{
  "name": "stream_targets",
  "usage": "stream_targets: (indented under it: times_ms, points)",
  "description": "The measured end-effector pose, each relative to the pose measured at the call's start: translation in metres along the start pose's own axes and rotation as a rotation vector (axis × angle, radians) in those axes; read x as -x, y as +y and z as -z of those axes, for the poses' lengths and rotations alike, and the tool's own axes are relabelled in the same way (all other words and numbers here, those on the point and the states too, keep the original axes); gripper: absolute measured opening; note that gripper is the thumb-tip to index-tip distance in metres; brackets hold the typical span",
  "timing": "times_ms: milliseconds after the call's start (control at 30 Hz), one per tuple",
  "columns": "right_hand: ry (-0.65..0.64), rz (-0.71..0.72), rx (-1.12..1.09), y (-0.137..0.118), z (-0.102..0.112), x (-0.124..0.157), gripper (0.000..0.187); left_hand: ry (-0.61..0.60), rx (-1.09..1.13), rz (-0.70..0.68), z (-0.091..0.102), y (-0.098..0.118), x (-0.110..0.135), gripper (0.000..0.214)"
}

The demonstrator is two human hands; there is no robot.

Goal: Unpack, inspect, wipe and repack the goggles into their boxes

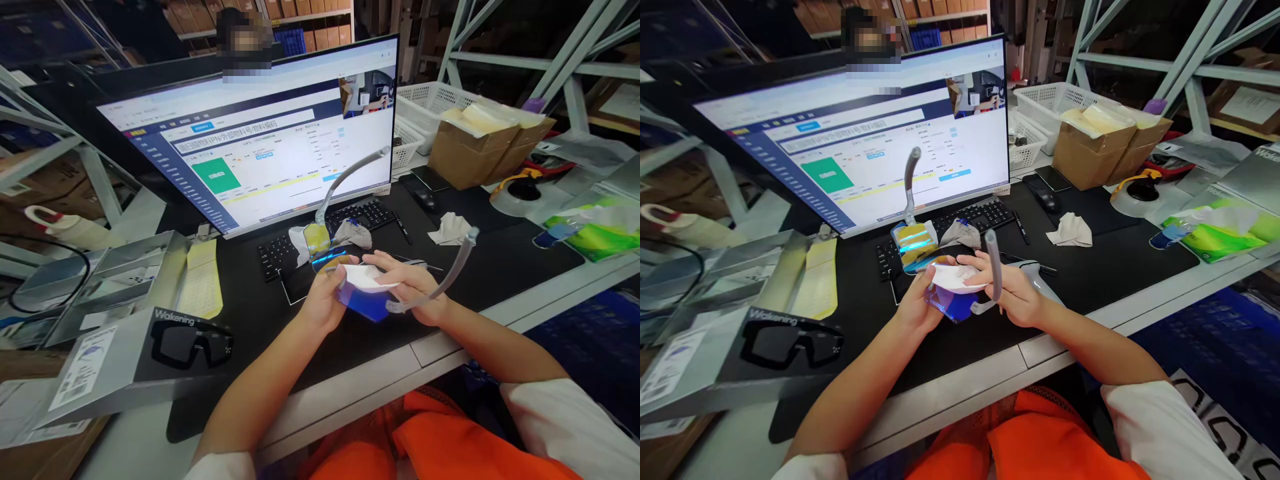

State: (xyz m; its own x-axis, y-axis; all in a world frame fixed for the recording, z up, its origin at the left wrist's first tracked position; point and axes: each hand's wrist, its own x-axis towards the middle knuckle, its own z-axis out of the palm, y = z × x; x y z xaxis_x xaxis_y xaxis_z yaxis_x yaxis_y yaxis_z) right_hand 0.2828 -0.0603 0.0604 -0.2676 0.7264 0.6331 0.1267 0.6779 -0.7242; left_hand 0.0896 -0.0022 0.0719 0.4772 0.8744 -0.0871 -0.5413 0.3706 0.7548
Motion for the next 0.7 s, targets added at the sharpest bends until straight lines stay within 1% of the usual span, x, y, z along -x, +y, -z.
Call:
stream_targets:
  times_ms: [67,167,233,333,400,467,533,633,700]
  points:
    - [0.017,-0.014,-0.091,-0.001,-0.001,0.0,0.029,-0.007,-0.005,-0.024,0.0,0.004,-0.001,0.05]
    - [0.065,-0.044,-0.166,-0.005,-0.001,-0.002,0.027,-0.01,-0.015,-0.052,0.0,0.008,-0.002,0.051]
    - [0.113,-0.099,-0.211,-0.008,0.0,-0.003,0.025,-0.003,-0.019,-0.063,0.0,0.008,-0.001,0.05]
    - [0.188,-0.246,-0.361,-0.008,-0.001,-0.005,0.026,-0.002,-0.04,-0.102,0.0,0.006,-0.001,0.045]
    - [0.253,-0.383,-0.532,-0.004,-0.002,-0.006,0.025,-0.02,-0.088,-0.185,0.003,0.003,-0.001,0.045]
    - [0.356,-0.508,-0.673,0.002,-0.003,-0.01,0.025,-0.033,-0.186,-0.338,0.008,0.001,-0.004,0.046]
    - [0.543,-0.545,-0.722,0.008,-0.001,-0.015,0.022,-0.033,-0.317,-0.533,0.014,0.001,-0.007,0.045]
    - [0.912,-0.461,-0.737,0.015,0.012,-0.023,0.009,0.002,-0.474,-0.871,0.02,0.005,-0.013,0.043]
    - [1.095,-0.371,-0.722,0.015,0.026,-0.026,0.004,0.033,-0.548,-1.063,0.019,0.008,-0.014,0.041]
